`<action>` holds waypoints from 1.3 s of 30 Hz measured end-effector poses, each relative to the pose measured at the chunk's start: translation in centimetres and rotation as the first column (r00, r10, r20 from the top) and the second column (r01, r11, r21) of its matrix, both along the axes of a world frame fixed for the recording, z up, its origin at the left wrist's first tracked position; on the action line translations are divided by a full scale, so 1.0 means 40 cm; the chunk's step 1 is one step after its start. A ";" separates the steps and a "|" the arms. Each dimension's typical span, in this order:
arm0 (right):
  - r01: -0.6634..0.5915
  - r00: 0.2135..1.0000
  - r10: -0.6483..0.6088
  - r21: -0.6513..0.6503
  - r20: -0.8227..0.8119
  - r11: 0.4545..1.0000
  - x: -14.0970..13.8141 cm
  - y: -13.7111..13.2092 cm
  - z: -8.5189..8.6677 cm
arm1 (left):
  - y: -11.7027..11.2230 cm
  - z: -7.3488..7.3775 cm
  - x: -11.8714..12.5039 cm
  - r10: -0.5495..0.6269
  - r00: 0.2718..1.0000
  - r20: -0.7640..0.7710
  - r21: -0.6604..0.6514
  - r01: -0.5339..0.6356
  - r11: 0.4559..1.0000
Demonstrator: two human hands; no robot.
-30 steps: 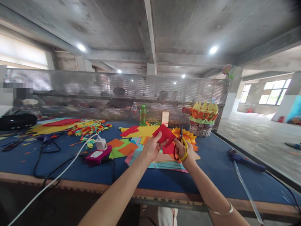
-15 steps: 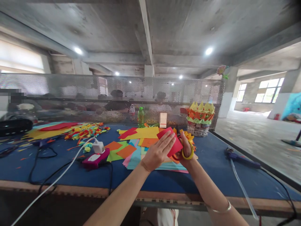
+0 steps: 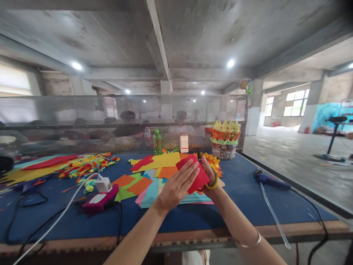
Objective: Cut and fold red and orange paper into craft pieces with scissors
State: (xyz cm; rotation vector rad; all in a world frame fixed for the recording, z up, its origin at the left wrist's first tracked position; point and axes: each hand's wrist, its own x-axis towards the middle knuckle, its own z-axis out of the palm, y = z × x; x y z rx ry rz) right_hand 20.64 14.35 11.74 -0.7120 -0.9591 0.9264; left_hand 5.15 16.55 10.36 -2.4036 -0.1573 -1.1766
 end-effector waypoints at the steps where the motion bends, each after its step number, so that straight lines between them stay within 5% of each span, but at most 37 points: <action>1: -0.046 0.999 0.046 -0.014 -0.007 0.999 0.000 -0.001 0.000 | 0.001 0.000 -0.001 0.001 1.000 0.001 0.000 -0.001 1.000; 8: -0.216 0.975 0.211 -0.081 -0.065 0.973 0.005 0.015 -0.018 | 0.034 0.004 -0.007 0.060 0.996 0.066 0.002 -0.060 0.998; 17: -0.109 0.990 0.108 0.009 0.093 0.994 0.001 0.040 -0.058 | 0.056 -0.012 -0.004 0.103 0.990 0.093 -0.045 -0.099 0.994; 20: -0.072 0.987 0.068 0.020 0.144 0.997 0.008 0.041 -0.059 | 0.056 -0.014 0.005 0.084 0.943 0.323 -0.209 -0.016 0.978; 22: -0.058 0.985 0.055 0.016 0.164 0.998 0.010 0.040 -0.057 | 0.060 -0.010 0.009 0.104 0.821 0.562 -0.395 0.156 0.905; 23: -0.054 0.984 0.051 0.013 0.170 0.998 0.010 0.038 -0.056 | 0.062 -0.006 0.010 0.117 0.740 0.663 -0.482 0.302 0.823; 24: -0.053 0.983 0.050 0.009 0.174 0.999 0.009 0.036 -0.056 | 0.064 -0.002 0.011 0.127 0.664 0.737 -0.546 0.474 0.691; 27: -0.047 0.981 0.047 -0.002 0.186 0.999 0.006 0.031 -0.053 | 0.061 0.014 0.015 0.181 0.527 0.830 -0.553 0.820 0.149; 28: -0.044 0.980 0.044 -0.005 0.194 0.999 0.005 0.030 -0.052 | 0.058 0.018 0.017 0.193 0.525 0.829 -0.541 0.840 0.039; 29: -0.039 0.978 0.040 -0.009 0.206 0.999 0.004 0.030 -0.052 | 0.054 0.019 0.020 0.197 0.537 0.820 -0.545 0.838 -0.013; 39: 0.028 0.954 -0.012 -0.050 0.300 0.998 0.004 0.033 -0.057 | 0.073 -0.011 0.036 0.235 0.634 0.737 -0.666 0.741 0.088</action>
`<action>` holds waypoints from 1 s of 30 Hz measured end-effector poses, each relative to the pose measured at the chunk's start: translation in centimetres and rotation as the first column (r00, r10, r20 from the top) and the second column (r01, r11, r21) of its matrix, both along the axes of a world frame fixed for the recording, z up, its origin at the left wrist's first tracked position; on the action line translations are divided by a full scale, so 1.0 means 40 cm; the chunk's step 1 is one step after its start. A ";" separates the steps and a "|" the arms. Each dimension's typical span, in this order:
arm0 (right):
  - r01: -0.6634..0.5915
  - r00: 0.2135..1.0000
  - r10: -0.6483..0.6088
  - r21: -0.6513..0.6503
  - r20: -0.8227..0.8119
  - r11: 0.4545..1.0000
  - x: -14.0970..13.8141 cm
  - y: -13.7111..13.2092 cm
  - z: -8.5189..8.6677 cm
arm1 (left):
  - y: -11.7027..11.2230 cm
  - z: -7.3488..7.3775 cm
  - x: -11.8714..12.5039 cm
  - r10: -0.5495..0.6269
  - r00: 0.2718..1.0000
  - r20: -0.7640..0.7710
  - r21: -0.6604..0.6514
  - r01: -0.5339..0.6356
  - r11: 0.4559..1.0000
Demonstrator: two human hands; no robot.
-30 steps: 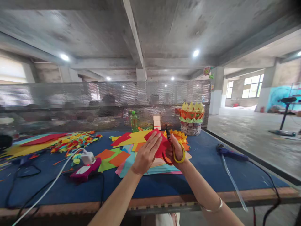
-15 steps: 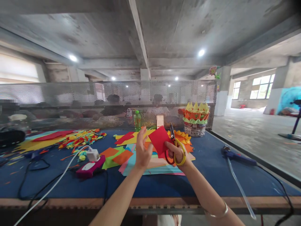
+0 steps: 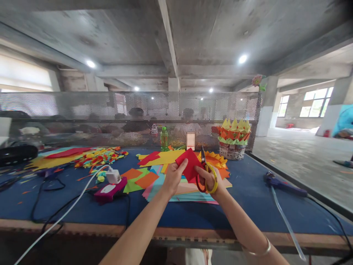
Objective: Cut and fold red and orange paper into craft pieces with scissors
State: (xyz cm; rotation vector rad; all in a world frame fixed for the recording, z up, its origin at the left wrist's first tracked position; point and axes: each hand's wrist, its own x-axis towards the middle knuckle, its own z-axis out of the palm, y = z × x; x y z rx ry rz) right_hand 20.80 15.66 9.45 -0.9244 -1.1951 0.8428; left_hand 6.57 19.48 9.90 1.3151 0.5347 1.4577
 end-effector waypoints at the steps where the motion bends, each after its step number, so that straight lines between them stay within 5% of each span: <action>1: 0.009 1.000 -0.009 -0.002 0.001 1.000 -0.001 0.000 0.001 | 0.002 0.001 -0.001 0.004 1.000 -0.004 -0.001 -0.004 1.000; 15: 0.037 0.999 -0.037 -0.050 -0.010 0.998 -0.004 0.013 -0.008 | 0.006 -0.004 -0.001 0.022 1.000 -0.005 0.038 -0.021 0.999; 23: 0.022 1.000 -0.020 -0.090 0.024 0.996 -0.017 0.002 -0.004 | -0.034 0.023 -0.002 0.122 0.991 -0.057 0.195 -0.109 0.975; 26: 0.031 1.000 -0.030 -0.089 0.011 0.996 -0.017 0.000 -0.002 | -0.045 0.019 -0.012 0.216 0.965 -0.146 0.435 -0.134 0.891; 30: 0.054 0.998 -0.057 -0.072 -0.037 0.996 -0.013 0.004 -0.003 | -0.040 0.004 -0.026 0.408 0.878 -0.252 0.722 -0.110 0.683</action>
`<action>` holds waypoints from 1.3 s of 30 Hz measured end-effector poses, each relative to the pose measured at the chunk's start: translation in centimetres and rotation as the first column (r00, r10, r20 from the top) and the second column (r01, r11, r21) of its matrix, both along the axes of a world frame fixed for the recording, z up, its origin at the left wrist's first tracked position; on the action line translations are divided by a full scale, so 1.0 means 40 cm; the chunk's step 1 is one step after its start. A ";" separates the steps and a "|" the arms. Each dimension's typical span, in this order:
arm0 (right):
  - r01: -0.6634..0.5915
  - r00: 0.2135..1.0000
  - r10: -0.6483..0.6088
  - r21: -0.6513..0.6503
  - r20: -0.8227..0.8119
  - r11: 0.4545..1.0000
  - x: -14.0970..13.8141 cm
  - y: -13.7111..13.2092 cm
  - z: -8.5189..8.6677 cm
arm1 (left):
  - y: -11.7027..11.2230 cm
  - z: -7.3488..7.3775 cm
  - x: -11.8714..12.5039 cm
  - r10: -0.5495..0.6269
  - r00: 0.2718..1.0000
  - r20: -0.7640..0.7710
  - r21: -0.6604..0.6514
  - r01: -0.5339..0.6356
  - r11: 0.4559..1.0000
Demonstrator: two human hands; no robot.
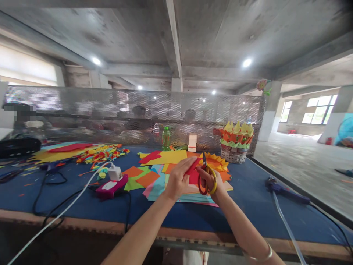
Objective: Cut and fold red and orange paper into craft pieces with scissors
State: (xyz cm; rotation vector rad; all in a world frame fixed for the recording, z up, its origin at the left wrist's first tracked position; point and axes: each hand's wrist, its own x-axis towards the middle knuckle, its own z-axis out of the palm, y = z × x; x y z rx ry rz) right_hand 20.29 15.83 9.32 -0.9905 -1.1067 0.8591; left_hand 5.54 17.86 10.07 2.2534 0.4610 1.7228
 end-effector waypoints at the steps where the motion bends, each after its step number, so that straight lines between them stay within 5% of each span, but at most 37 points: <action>1: 0.007 1.000 -0.006 0.012 -0.015 1.000 0.002 0.001 0.000 | 0.004 -0.003 -0.002 0.021 1.000 -0.020 0.033 -0.020 0.999; 8: -0.004 0.996 0.018 0.151 -0.092 0.989 0.010 -0.010 0.012 | 0.022 -0.014 -0.003 0.054 0.995 -0.084 0.066 -0.049 0.997; 17: -0.062 0.996 0.050 0.184 0.068 0.981 0.004 -0.037 0.022 | 0.009 -0.004 0.006 -0.068 0.997 0.029 -0.156 0.072 0.985; 20: -0.017 0.998 0.008 0.155 0.061 0.988 0.006 -0.026 0.019 | 0.015 0.002 0.015 -0.087 0.949 0.302 -0.439 0.220 0.871; 23: 0.053 0.994 -0.063 0.103 0.093 0.993 0.011 -0.006 0.004 | 0.038 0.006 0.016 0.052 0.844 0.534 -0.613 0.345 0.711; 30: -0.110 0.952 0.087 0.062 0.294 0.992 0.017 0.013 -0.029 | 0.067 0.029 -0.019 0.116 0.704 0.700 -0.648 0.559 0.517; 39: -0.183 0.856 0.146 0.027 0.496 0.983 0.014 -0.027 -0.005 | 0.069 0.061 -0.056 0.095 0.652 0.752 -0.642 0.692 0.330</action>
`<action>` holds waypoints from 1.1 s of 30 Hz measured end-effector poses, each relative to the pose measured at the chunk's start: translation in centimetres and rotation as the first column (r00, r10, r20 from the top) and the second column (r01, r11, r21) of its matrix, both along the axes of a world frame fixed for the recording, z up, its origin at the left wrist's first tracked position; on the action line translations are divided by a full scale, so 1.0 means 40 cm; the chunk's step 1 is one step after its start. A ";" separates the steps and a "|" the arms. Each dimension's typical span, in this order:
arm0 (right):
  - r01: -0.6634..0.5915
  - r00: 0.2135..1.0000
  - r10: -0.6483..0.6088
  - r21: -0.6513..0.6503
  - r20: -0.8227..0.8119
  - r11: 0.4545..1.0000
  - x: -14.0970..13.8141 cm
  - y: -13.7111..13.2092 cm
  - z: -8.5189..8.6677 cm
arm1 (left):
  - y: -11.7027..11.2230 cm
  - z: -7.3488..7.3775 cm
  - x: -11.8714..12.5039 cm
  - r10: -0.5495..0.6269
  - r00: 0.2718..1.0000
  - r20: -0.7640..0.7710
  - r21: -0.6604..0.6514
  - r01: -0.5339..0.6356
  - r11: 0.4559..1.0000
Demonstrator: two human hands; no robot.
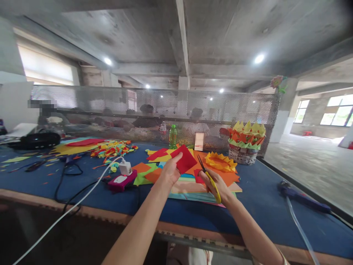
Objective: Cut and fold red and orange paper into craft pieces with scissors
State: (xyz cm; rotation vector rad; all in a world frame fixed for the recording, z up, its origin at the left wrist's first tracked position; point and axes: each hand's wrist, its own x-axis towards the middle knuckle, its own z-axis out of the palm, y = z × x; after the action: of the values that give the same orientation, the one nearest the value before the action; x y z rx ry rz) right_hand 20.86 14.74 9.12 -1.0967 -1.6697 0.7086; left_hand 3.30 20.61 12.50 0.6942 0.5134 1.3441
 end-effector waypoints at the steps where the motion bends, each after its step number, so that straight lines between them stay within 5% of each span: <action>1: -0.005 1.000 0.005 0.003 0.023 1.000 0.000 -0.001 0.001 | 0.001 0.000 -0.001 -0.014 1.000 0.004 -0.007 0.014 1.000; 33: 0.038 0.983 -0.037 -0.002 0.178 0.999 -0.003 0.008 -0.009 | -0.013 0.010 0.003 -0.092 0.994 0.056 -0.062 0.095 0.994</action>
State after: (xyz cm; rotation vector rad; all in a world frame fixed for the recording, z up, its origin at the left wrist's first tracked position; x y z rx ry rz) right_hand 20.75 15.05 8.76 -1.2219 -1.7933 0.6054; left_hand 3.40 20.08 12.88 0.6207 0.4735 1.2499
